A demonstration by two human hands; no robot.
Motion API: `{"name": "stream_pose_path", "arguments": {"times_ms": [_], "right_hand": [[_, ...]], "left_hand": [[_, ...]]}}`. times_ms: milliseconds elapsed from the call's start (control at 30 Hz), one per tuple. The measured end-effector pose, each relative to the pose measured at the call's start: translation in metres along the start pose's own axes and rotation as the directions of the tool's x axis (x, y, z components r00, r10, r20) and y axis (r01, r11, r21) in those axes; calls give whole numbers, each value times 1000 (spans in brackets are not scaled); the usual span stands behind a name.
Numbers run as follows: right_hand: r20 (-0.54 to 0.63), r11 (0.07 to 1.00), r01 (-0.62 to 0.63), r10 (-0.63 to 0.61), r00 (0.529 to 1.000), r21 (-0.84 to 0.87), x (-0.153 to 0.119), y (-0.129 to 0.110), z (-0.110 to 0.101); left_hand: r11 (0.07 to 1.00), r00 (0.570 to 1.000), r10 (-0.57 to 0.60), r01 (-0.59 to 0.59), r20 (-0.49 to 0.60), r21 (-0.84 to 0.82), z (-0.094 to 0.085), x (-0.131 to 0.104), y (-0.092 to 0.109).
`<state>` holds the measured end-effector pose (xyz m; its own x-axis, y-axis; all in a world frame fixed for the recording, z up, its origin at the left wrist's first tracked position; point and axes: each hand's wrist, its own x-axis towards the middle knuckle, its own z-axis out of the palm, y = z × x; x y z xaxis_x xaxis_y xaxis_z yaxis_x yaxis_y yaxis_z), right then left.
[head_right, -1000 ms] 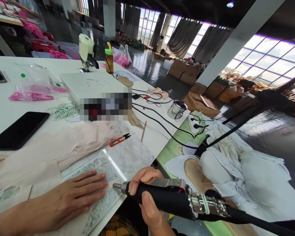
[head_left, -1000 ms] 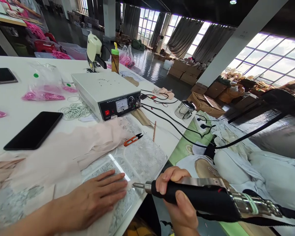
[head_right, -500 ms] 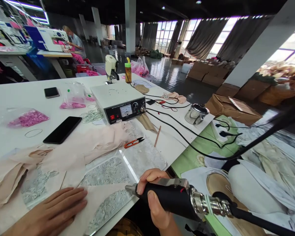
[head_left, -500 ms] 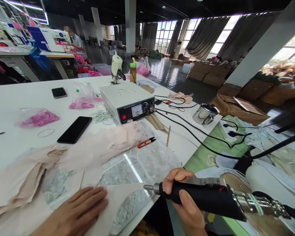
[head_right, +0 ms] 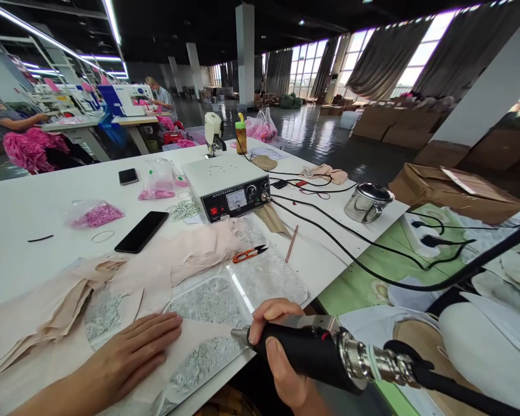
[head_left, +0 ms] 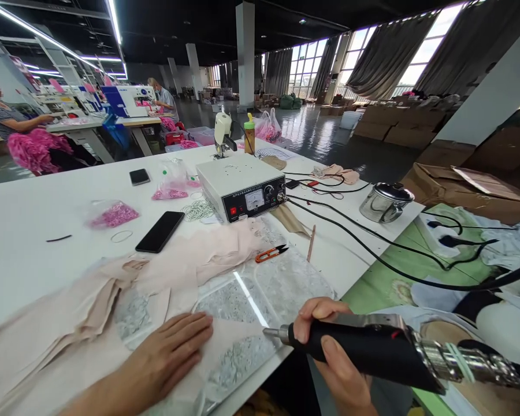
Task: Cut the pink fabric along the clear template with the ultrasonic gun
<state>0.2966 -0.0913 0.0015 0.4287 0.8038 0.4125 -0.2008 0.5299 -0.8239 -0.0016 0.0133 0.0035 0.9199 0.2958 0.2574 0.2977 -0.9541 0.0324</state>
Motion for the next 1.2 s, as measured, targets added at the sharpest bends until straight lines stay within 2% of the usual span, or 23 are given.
{"name": "stream_pose_path", "arguments": {"times_ms": [100, 167, 267, 400, 533, 733, 900, 967, 1033, 1200], "right_hand": [[27, 1000, 15, -15, 1000, 21, 0, -2, 0], [48, 1000, 9, -10, 999, 25, 1, -5, 2], [66, 998, -19, 16, 998, 54, 3, -8, 5], [105, 990, -83, 71, 992, 112, 6, -9, 6], [166, 981, -139, 116, 979, 133, 10, -8, 4], [136, 969, -198, 178, 974, 148, 18, -7, -1], [346, 935, -276, 189, 919, 223, 23, -1, -13], [330, 919, -301, 210, 920, 256, 22, 0, -13], [261, 914, -302, 232, 937, 271, 18, -1, -10], [166, 964, -203, 176, 970, 169, 14, -13, 3]], "left_hand": [[998, 998, 54, -55, 41, 25, -5, 2, -12], [997, 998, 55, -57, 44, 47, -10, 4, -9], [998, 999, -26, 24, 20, 61, -9, 4, 10], [986, 987, -159, 160, -28, 54, 2, 1, 34], [966, 967, -251, 254, -48, 51, 8, -1, 38], [941, 944, -324, 329, -67, 83, 7, 8, 46], [927, 944, -307, 326, -122, 188, 16, 20, 59], [916, 943, -301, 328, -143, 230, 20, 21, 61], [915, 945, -295, 322, -143, 243, 22, 19, 61], [937, 954, -288, 299, -80, 182, 19, 8, 52]]}}
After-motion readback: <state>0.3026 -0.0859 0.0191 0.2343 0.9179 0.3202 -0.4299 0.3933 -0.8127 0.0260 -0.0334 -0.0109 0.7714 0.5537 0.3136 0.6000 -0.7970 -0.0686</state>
